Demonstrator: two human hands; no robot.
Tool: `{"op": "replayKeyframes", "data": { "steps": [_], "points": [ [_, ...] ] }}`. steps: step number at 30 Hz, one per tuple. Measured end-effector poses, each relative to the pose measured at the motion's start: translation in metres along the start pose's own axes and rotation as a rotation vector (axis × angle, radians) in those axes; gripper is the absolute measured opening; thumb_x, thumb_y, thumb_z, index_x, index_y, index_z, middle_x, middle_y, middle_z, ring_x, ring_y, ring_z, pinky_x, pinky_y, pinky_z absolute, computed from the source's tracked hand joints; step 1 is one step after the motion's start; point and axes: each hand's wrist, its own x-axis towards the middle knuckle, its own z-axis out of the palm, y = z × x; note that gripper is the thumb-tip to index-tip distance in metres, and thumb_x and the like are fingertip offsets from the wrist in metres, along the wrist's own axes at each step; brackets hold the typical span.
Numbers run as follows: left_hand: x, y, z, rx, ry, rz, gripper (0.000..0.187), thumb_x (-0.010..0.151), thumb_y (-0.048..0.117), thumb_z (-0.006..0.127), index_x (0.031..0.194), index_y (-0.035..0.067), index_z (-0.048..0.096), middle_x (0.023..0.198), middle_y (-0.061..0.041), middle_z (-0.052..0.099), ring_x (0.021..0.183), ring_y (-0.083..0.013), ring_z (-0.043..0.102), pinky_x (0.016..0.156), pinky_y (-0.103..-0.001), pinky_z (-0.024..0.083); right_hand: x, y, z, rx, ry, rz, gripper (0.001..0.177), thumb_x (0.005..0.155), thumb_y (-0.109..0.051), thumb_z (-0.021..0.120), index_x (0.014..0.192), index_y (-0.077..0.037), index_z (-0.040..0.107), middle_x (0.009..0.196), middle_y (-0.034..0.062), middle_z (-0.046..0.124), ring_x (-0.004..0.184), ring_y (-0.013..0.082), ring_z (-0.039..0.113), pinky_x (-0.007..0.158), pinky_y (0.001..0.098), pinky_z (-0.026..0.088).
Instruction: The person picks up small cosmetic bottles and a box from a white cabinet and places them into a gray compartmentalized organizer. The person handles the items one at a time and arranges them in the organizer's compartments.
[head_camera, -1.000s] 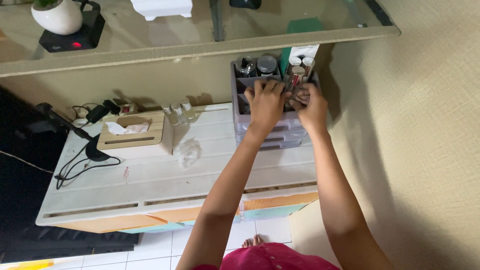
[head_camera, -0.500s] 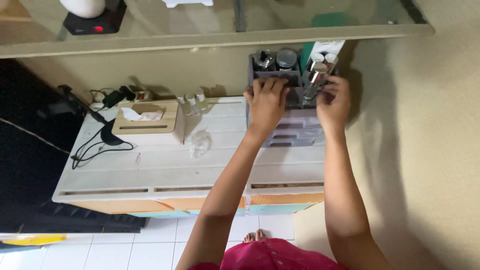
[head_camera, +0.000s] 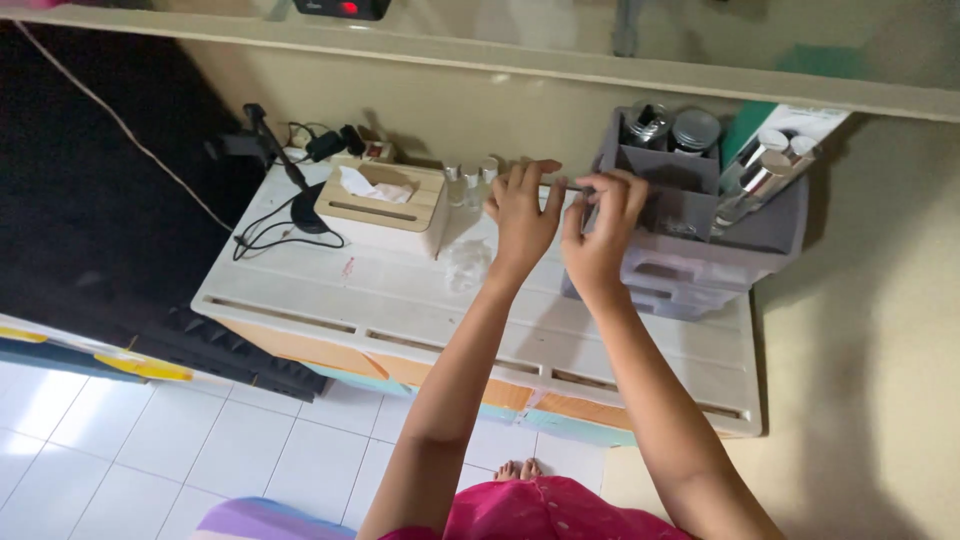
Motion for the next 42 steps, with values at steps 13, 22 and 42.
{"op": "replayKeyframes", "data": {
  "steps": [13,22,42],
  "points": [
    [0.002,-0.121,-0.003,0.217,-0.097,-0.232,0.026,0.103,0.04,0.06,0.122,0.023,0.064,0.124,-0.006,0.061,0.125,-0.0378,0.051,0.103,-0.066,0.032,-0.062,0.063,0.094,0.145,-0.332,0.123,0.039,0.081,0.015,0.062,0.111,-0.01,0.058,0.105,0.0081,0.046,0.087,0.0295,0.06,0.087,0.0419,0.05],
    [-0.005,-0.229,0.057,0.241,-0.131,-0.072,0.037,0.093,0.022,0.069,0.128,0.01,0.064,0.12,-0.021,0.067,0.105,-0.0457,0.067,0.091,-0.054,0.054,-0.162,0.218,0.184,-0.042,-0.576,0.218,0.044,0.074,-0.011,0.082,0.115,-0.013,0.068,0.106,0.0095,0.061,0.104,0.0332,0.06,0.097,0.0478,0.042],
    [-0.001,-0.282,0.092,0.307,-0.175,-0.066,0.045,0.092,0.013,0.069,0.133,-0.003,0.058,0.129,-0.023,0.059,0.121,-0.0416,0.063,0.104,-0.043,0.053,-0.181,0.268,0.266,-0.056,-0.58,0.386,0.056,0.072,-0.013,0.084,0.121,-0.006,0.06,0.109,0.0199,0.066,0.108,0.0434,0.065,0.093,0.0541,0.045]
  ]
}}
